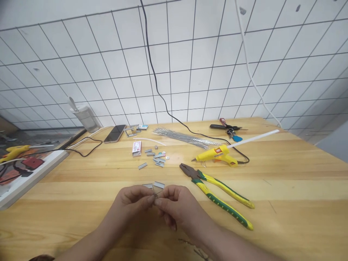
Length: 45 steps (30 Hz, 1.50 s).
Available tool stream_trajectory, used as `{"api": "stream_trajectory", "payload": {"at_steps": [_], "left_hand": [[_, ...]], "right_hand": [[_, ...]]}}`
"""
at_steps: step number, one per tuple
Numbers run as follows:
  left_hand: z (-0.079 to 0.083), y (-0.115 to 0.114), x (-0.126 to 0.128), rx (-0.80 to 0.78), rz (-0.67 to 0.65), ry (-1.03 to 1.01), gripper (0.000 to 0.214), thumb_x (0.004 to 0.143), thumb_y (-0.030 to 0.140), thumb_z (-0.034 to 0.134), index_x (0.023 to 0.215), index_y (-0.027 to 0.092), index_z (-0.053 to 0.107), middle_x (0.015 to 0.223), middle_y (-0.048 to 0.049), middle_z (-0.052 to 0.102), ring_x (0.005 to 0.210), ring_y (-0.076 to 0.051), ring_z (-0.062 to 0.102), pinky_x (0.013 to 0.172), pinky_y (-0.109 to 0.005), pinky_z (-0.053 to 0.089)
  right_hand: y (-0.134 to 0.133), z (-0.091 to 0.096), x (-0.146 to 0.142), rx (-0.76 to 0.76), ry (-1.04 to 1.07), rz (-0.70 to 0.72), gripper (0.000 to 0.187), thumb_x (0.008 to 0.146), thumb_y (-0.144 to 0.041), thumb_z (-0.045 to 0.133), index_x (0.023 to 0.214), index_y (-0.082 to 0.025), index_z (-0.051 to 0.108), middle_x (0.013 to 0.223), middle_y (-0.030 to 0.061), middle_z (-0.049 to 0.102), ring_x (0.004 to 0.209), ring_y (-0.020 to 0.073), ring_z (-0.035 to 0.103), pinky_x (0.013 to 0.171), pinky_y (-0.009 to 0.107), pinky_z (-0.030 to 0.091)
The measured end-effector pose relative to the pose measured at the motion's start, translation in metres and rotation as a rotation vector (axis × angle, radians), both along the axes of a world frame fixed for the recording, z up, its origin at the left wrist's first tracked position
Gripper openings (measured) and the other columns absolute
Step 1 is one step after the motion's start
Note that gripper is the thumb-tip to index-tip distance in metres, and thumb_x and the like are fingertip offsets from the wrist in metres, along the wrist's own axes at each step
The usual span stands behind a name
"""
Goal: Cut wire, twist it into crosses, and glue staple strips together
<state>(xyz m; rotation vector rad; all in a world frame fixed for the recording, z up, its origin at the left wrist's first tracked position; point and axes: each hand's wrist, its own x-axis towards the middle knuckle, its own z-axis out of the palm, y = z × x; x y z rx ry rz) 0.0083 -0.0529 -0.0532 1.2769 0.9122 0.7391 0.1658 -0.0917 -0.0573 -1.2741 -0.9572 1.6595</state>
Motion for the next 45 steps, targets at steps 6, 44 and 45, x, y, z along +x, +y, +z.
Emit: {"api": "stream_trajectory", "payload": {"at_steps": [6,44,45], "left_hand": [[-0.006,0.001,0.004,-0.115,0.024,-0.116,0.026,0.06,0.04,0.076,0.062,0.015,0.071,0.062,-0.0066,0.067,0.061,-0.019,0.058,0.06,-0.029,0.042],[0.009,0.018,-0.012,-0.187,-0.131,0.007,0.022,0.06,0.027,0.079,0.077,0.015,0.072,0.078,-0.0064,0.072,0.072,-0.016,0.061,0.068,-0.026,0.045],[0.009,0.018,-0.012,-0.182,-0.147,0.017,0.021,0.06,0.027,0.078,0.076,0.014,0.072,0.076,-0.0061,0.072,0.07,-0.016,0.061,0.068,-0.026,0.045]], "right_hand": [[0.0,-0.004,0.0,-0.015,0.028,-0.017,0.028,0.06,-0.039,0.07,0.063,-0.017,0.054,0.048,-0.0067,0.054,0.033,0.0034,0.038,0.031,0.015,0.025],[0.01,0.001,0.018,0.101,-0.237,0.115,0.013,0.07,-0.028,0.061,0.064,-0.016,0.059,0.048,-0.0077,0.046,0.039,0.0044,0.036,0.039,0.018,0.027],[0.01,0.002,0.018,0.103,-0.247,0.121,0.012,0.07,-0.027,0.061,0.065,-0.016,0.059,0.048,-0.0077,0.045,0.039,0.0045,0.036,0.039,0.018,0.028]]}}
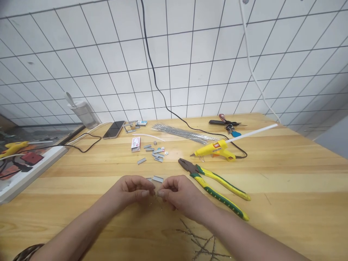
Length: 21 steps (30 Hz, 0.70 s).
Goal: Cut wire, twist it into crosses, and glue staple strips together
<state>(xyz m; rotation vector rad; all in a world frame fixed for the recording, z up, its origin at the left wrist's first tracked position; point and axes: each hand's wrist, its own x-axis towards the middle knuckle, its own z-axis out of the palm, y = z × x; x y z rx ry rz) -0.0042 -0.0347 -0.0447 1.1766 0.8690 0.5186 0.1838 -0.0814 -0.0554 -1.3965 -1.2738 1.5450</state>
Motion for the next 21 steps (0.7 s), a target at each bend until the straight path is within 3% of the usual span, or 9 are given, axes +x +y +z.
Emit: {"api": "stream_trajectory", "payload": {"at_steps": [4,10,15,18,21], "left_hand": [[-0.0024,0.001,-0.0012,0.032,-0.048,0.052,0.019,0.061,0.027,0.077,0.075,0.014,0.071,0.071,-0.0034,0.069,0.064,-0.013,0.058,0.064,-0.024,0.043],[0.0015,-0.0023,-0.0005,0.142,-0.145,0.083,0.016,0.069,0.027,0.071,0.079,0.014,0.07,0.078,-0.0033,0.068,0.072,-0.014,0.057,0.067,-0.024,0.042],[0.0015,-0.0057,0.0013,0.12,-0.191,0.117,0.01,0.069,0.023,0.069,0.074,0.015,0.07,0.062,0.0016,0.062,0.057,-0.01,0.05,0.056,-0.021,0.039],[0.002,-0.0071,0.0013,0.237,-0.183,0.174,0.006,0.07,0.019,0.065,0.073,0.015,0.069,0.064,0.0016,0.062,0.059,-0.011,0.051,0.057,-0.021,0.039],[0.005,-0.008,0.0003,0.461,-0.222,0.241,0.008,0.073,0.015,0.061,0.073,0.015,0.069,0.068,0.0004,0.063,0.064,-0.012,0.053,0.062,-0.022,0.041]], "right_hand": [[0.0,0.0011,0.0005,-0.001,-0.035,0.044,0.011,0.068,-0.025,0.061,0.062,-0.016,0.058,0.046,-0.0079,0.044,0.039,0.0053,0.037,0.039,0.018,0.03],[0.0003,-0.0041,0.002,0.005,-0.052,0.099,0.01,0.069,-0.024,0.059,0.064,-0.016,0.058,0.047,-0.0073,0.045,0.041,0.0056,0.038,0.04,0.018,0.031],[-0.0008,-0.0027,0.0022,0.007,-0.055,0.106,0.009,0.07,-0.023,0.06,0.065,-0.015,0.059,0.047,-0.0069,0.045,0.042,0.0058,0.039,0.04,0.018,0.029],[-0.0008,-0.0008,0.0019,0.001,-0.026,0.108,0.01,0.071,-0.024,0.06,0.066,-0.016,0.058,0.047,-0.0073,0.045,0.042,0.0055,0.038,0.04,0.018,0.028],[-0.001,0.0005,0.0011,-0.016,0.031,0.119,0.013,0.072,-0.027,0.059,0.066,-0.016,0.056,0.046,-0.008,0.044,0.041,0.0049,0.036,0.039,0.018,0.027]]}}
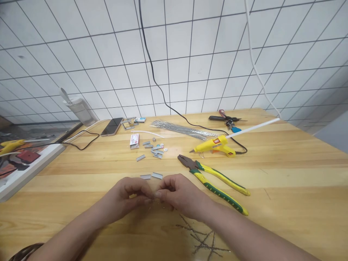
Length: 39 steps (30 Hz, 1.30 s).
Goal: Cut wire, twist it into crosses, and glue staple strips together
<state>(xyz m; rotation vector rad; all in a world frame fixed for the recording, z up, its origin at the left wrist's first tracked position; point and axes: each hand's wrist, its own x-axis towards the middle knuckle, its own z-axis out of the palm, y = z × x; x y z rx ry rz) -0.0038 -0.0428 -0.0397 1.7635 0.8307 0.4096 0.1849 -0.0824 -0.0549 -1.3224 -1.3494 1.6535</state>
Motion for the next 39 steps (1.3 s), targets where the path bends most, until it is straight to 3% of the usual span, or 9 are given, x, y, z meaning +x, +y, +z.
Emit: {"api": "stream_trajectory", "payload": {"at_steps": [6,13,17,21,29,35,39], "left_hand": [[0.003,-0.001,-0.003,0.23,-0.088,0.009,0.011,0.079,0.014,0.056,0.077,0.016,0.067,0.07,-0.0001,0.064,0.066,-0.012,0.055,0.063,-0.021,0.044],[0.012,-0.007,-0.003,0.336,-0.213,-0.073,0.017,0.083,0.015,0.053,0.073,0.013,0.067,0.071,-0.0052,0.065,0.064,-0.012,0.058,0.06,-0.02,0.045],[0.015,-0.009,-0.001,0.328,-0.258,-0.073,0.018,0.083,0.015,0.053,0.074,0.012,0.068,0.073,-0.0066,0.066,0.064,-0.012,0.059,0.059,-0.019,0.045],[0.009,-0.007,0.0,0.287,-0.141,-0.029,0.016,0.082,0.016,0.054,0.072,0.014,0.067,0.071,-0.005,0.066,0.065,-0.013,0.059,0.062,-0.022,0.046],[0.0,-0.004,0.001,0.41,0.039,-0.008,0.015,0.081,0.014,0.055,0.073,0.017,0.067,0.067,-0.0018,0.065,0.061,-0.012,0.056,0.06,-0.022,0.043],[-0.004,-0.007,0.003,0.465,0.197,-0.004,0.011,0.08,0.018,0.056,0.072,0.017,0.065,0.066,-0.0013,0.064,0.062,-0.013,0.057,0.061,-0.022,0.044],[-0.005,-0.011,0.006,0.359,0.239,0.017,0.011,0.077,0.017,0.058,0.068,0.017,0.064,0.063,-0.0012,0.064,0.061,-0.013,0.057,0.06,-0.023,0.044]], "right_hand": [[-0.005,0.003,-0.001,-0.086,0.092,0.018,0.021,0.074,-0.035,0.06,0.065,-0.018,0.052,0.045,-0.0085,0.044,0.038,0.004,0.035,0.035,0.016,0.025],[-0.011,0.007,-0.003,-0.262,0.277,0.071,0.031,0.066,-0.041,0.068,0.062,-0.018,0.049,0.047,-0.0074,0.048,0.037,0.0032,0.038,0.033,0.014,0.023],[-0.012,0.006,-0.004,-0.25,0.225,0.09,0.025,0.068,-0.035,0.066,0.061,-0.017,0.051,0.043,-0.0073,0.048,0.036,0.0032,0.036,0.034,0.014,0.025],[-0.007,0.004,-0.001,-0.16,0.2,0.003,0.021,0.07,-0.034,0.067,0.065,-0.015,0.059,0.045,-0.0067,0.049,0.038,0.0038,0.04,0.033,0.014,0.028],[-0.003,-0.002,0.005,-0.125,0.32,-0.071,0.032,0.074,-0.044,0.065,0.085,-0.014,0.067,0.073,0.0013,0.064,0.047,0.0055,0.049,0.033,0.014,0.033],[-0.005,0.003,-0.003,-0.117,0.163,-0.093,0.028,0.065,-0.031,0.071,0.087,-0.015,0.064,0.065,-0.0029,0.057,0.048,0.0068,0.049,0.035,0.016,0.034],[-0.007,0.0,-0.008,-0.105,0.096,-0.121,0.022,0.062,-0.029,0.068,0.077,-0.016,0.061,0.053,-0.0058,0.052,0.044,0.0063,0.045,0.035,0.016,0.032]]}}
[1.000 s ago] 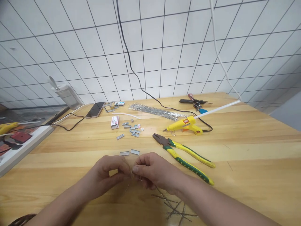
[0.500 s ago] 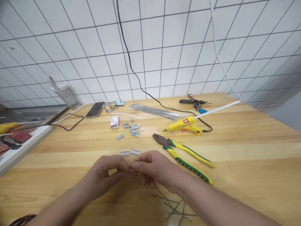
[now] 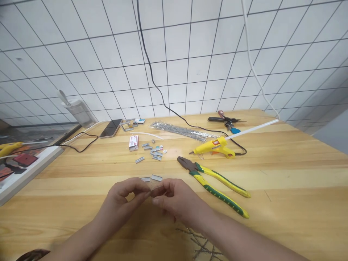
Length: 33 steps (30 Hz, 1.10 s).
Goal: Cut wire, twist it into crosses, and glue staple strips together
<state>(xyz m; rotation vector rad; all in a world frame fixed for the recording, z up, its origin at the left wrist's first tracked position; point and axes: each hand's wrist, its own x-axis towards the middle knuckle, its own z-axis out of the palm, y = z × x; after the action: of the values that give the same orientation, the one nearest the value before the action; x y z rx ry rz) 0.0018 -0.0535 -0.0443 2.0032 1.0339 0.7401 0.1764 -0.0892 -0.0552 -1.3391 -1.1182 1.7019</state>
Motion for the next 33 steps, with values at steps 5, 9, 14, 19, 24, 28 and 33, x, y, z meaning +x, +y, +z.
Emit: {"api": "stream_trajectory", "payload": {"at_steps": [5,9,14,19,24,28,33], "left_hand": [[0.002,-0.001,0.004,-0.152,0.068,-0.059,0.009,0.074,0.021,0.06,0.068,0.015,0.065,0.065,-0.0028,0.065,0.063,-0.015,0.058,0.061,-0.025,0.046],[0.002,-0.001,0.003,-0.159,0.106,-0.077,0.01,0.073,0.022,0.061,0.068,0.014,0.065,0.065,-0.0035,0.065,0.065,-0.016,0.059,0.063,-0.026,0.046],[0.002,-0.002,0.002,-0.115,0.098,-0.078,0.011,0.074,0.023,0.061,0.068,0.015,0.065,0.065,-0.0031,0.065,0.064,-0.016,0.058,0.063,-0.026,0.047],[0.001,-0.002,0.001,-0.06,0.086,-0.077,0.011,0.076,0.023,0.06,0.07,0.015,0.065,0.065,-0.0027,0.065,0.063,-0.015,0.058,0.062,-0.026,0.047],[0.001,-0.002,0.001,-0.067,0.093,-0.093,0.012,0.076,0.023,0.06,0.068,0.015,0.065,0.065,-0.0023,0.065,0.062,-0.015,0.058,0.062,-0.025,0.047],[0.002,-0.003,0.002,-0.078,0.078,-0.096,0.013,0.077,0.023,0.059,0.068,0.015,0.065,0.065,-0.0025,0.065,0.063,-0.015,0.058,0.063,-0.026,0.046],[0.002,-0.003,0.002,-0.062,0.089,-0.087,0.012,0.076,0.022,0.06,0.066,0.016,0.064,0.063,-0.0015,0.063,0.061,-0.014,0.056,0.061,-0.025,0.046]], "right_hand": [[-0.001,-0.004,-0.003,-0.031,0.055,0.03,0.017,0.065,-0.027,0.065,0.075,-0.017,0.057,0.044,-0.0081,0.051,0.036,0.005,0.041,0.033,0.015,0.033],[-0.002,-0.002,-0.006,-0.041,0.102,0.05,0.017,0.066,-0.03,0.064,0.066,-0.016,0.055,0.052,-0.0052,0.057,0.034,0.0033,0.042,0.031,0.014,0.03],[-0.002,-0.002,-0.006,-0.051,0.12,-0.062,0.019,0.065,-0.031,0.066,0.07,-0.016,0.057,0.052,-0.0067,0.055,0.036,0.0036,0.042,0.031,0.015,0.027],[-0.002,0.0,-0.006,-0.048,0.15,-0.08,0.022,0.066,-0.035,0.067,0.068,-0.017,0.055,0.049,-0.0079,0.051,0.037,0.0031,0.04,0.031,0.015,0.022],[-0.003,0.005,-0.005,-0.073,0.153,-0.072,0.028,0.064,-0.041,0.069,0.067,-0.017,0.055,0.042,-0.0094,0.045,0.034,0.0032,0.033,0.032,0.017,0.017],[-0.003,0.006,-0.005,-0.095,0.171,-0.052,0.031,0.064,-0.044,0.069,0.065,-0.016,0.057,0.041,-0.0084,0.046,0.034,0.003,0.032,0.033,0.018,0.015],[-0.001,-0.002,-0.005,-0.052,0.157,-0.103,0.028,0.061,-0.04,0.071,0.067,-0.016,0.059,0.041,-0.0085,0.045,0.035,0.0041,0.032,0.036,0.019,0.017]]}}
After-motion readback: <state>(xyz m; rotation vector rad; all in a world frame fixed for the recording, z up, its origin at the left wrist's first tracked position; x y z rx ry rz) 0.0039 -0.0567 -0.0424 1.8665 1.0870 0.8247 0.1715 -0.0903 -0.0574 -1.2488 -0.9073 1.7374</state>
